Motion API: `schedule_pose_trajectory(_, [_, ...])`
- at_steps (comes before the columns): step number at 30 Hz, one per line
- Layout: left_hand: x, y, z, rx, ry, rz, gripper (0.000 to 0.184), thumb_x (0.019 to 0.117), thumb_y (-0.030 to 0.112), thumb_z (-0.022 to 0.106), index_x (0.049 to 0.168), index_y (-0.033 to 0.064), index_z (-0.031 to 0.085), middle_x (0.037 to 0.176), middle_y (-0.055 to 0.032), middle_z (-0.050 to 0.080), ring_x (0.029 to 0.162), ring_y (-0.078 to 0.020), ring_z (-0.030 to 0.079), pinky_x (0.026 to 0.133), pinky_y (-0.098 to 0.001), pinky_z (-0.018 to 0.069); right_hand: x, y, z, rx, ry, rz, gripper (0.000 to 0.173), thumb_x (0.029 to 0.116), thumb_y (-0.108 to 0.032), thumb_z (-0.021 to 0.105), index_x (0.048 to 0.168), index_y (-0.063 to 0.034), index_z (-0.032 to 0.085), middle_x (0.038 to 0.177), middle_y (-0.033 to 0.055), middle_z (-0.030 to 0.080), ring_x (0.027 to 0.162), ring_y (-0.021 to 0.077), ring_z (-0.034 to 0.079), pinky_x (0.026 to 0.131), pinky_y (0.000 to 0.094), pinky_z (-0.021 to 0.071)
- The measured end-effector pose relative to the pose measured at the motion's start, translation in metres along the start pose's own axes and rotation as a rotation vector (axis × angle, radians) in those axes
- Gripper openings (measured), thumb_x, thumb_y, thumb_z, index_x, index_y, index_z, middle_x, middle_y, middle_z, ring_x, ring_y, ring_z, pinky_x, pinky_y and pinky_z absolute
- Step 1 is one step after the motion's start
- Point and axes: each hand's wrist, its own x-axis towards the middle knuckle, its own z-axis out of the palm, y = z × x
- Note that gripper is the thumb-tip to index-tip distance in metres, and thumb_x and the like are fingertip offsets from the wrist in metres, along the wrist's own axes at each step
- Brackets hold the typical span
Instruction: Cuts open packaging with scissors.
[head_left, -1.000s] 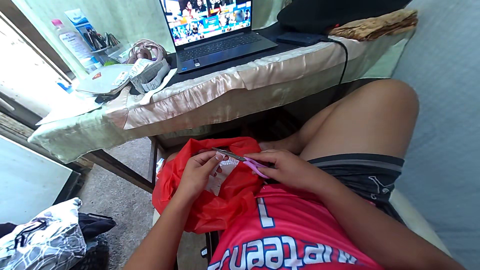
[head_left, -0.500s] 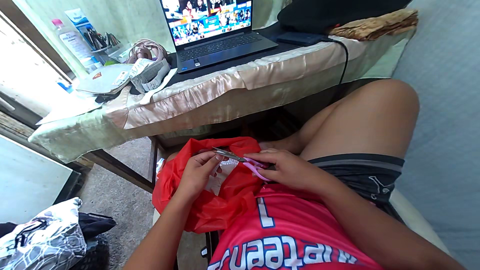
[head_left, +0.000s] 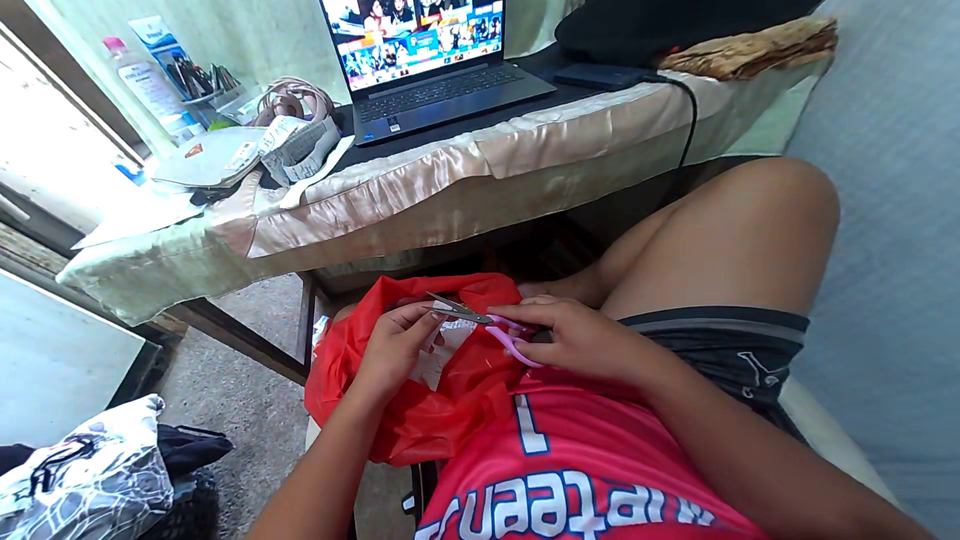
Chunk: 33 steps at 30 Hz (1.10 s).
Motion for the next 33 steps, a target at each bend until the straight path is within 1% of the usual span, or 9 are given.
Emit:
schedule_pose_trajectory(3, [-0.0002, 0.0013, 0.0004, 0.017, 0.003, -0.002, 0.024, 0.1056, 0.016, 0.057, 0.107, 0.0012, 0.075, 0.101, -0.0097, 0.074, 0.075, -0.0141, 0.067, 0.068, -0.0283, 0.0564, -0.0003, -0.0023, -0.0014, -0.012, -0.005, 0.019, 0.048, 0.0990, -0.038, 0.065, 0.145, -0.0265, 0.060, 0.127, 0.0017, 0.068, 0.118, 0.0106, 0.061, 0.104, 0.0344, 0.0494])
schedule_pose_trajectory(7, [-0.0001, 0.0022, -0.0001, 0.020, -0.012, 0.006, 0.025, 0.1062, 0.016, 0.055, 0.107, 0.0017, 0.075, 0.103, -0.0095, 0.074, 0.076, -0.0138, 0.067, 0.068, -0.0277, 0.0561, 0.0001, -0.0011, -0.0018, -0.015, -0.003, 0.027, 0.044, 0.1006, -0.033, 0.063, 0.145, -0.0270, 0.061, 0.129, 0.0020, 0.068, 0.118, 0.0109, 0.062, 0.104, 0.0342, 0.0504])
schedule_pose_trajectory(10, [-0.0004, 0.0027, 0.0001, 0.016, -0.011, -0.001, 0.024, 0.1059, 0.016, 0.056, 0.107, 0.0012, 0.075, 0.104, -0.0100, 0.075, 0.076, -0.0141, 0.067, 0.068, -0.0281, 0.0563, 0.0006, -0.0007, -0.0018, -0.016, 0.009, 0.029, 0.041, 0.1018, -0.031, 0.062, 0.143, -0.0259, 0.062, 0.127, 0.0007, 0.069, 0.116, 0.0093, 0.064, 0.103, 0.0329, 0.0511])
schedule_pose_trajectory(12, [-0.0005, 0.0024, 0.0001, 0.014, -0.012, -0.006, 0.024, 0.1058, 0.016, 0.056, 0.109, 0.0010, 0.075, 0.105, -0.0101, 0.074, 0.076, -0.0143, 0.067, 0.068, -0.0282, 0.0564, 0.0011, -0.0001, -0.0017, -0.011, 0.012, 0.030, 0.039, 0.1025, -0.029, 0.061, 0.142, -0.0258, 0.064, 0.125, -0.0014, 0.070, 0.113, 0.0070, 0.065, 0.102, 0.0314, 0.0519])
schedule_pose_trajectory(15, [-0.0002, 0.0020, 0.0003, 0.015, -0.009, -0.013, 0.024, 0.1059, 0.016, 0.056, 0.109, 0.0009, 0.075, 0.104, -0.0105, 0.075, 0.076, -0.0145, 0.067, 0.069, -0.0285, 0.0570, 0.0007, -0.0002, -0.0026, -0.005, -0.008, 0.033, 0.040, 0.1015, -0.030, 0.062, 0.141, -0.0252, 0.064, 0.127, -0.0013, 0.070, 0.115, 0.0068, 0.064, 0.103, 0.0316, 0.0516])
schedule_pose_trajectory(17, [0.0002, 0.0010, 0.0005, 0.018, -0.005, -0.010, 0.024, 0.1058, 0.015, 0.056, 0.107, 0.0010, 0.075, 0.102, -0.0100, 0.075, 0.075, -0.0140, 0.067, 0.069, -0.0288, 0.0572, -0.0001, -0.0010, -0.0032, -0.005, -0.026, 0.024, 0.046, 0.0994, -0.035, 0.065, 0.144, -0.0247, 0.062, 0.129, 0.0010, 0.068, 0.118, 0.0096, 0.062, 0.105, 0.0339, 0.0499])
schedule_pose_trajectory(20, [0.0001, 0.0002, 0.0003, 0.010, -0.002, -0.010, 0.023, 0.1055, 0.014, 0.056, 0.108, 0.0008, 0.075, 0.099, -0.0097, 0.074, 0.075, -0.0140, 0.067, 0.068, -0.0286, 0.0567, -0.0007, -0.0023, -0.0029, -0.010, -0.024, 0.017, 0.051, 0.0974, -0.042, 0.066, 0.145, -0.0255, 0.061, 0.125, 0.0009, 0.069, 0.115, 0.0097, 0.062, 0.103, 0.0341, 0.0499])
schedule_pose_trajectory(25, [0.0003, 0.0006, 0.0000, 0.014, -0.005, -0.008, 0.024, 0.1056, 0.015, 0.056, 0.106, 0.0013, 0.075, 0.101, -0.0097, 0.074, 0.075, -0.0140, 0.067, 0.068, -0.0284, 0.0566, -0.0009, -0.0047, -0.0035, -0.043, -0.018, 0.037, 0.046, 0.0998, -0.037, 0.063, 0.144, -0.0266, 0.061, 0.128, 0.0017, 0.068, 0.119, 0.0116, 0.062, 0.105, 0.0356, 0.0489])
schedule_pose_trajectory(33, [0.0001, 0.0019, 0.0003, 0.029, -0.010, -0.003, 0.025, 0.1061, 0.017, 0.056, 0.105, 0.0016, 0.075, 0.104, -0.0100, 0.075, 0.076, -0.0141, 0.067, 0.068, -0.0283, 0.0561, -0.0001, -0.0008, -0.0023, -0.036, -0.008, 0.039, 0.042, 0.1020, -0.032, 0.061, 0.144, -0.0270, 0.062, 0.128, -0.0004, 0.069, 0.118, 0.0096, 0.062, 0.105, 0.0350, 0.0496])
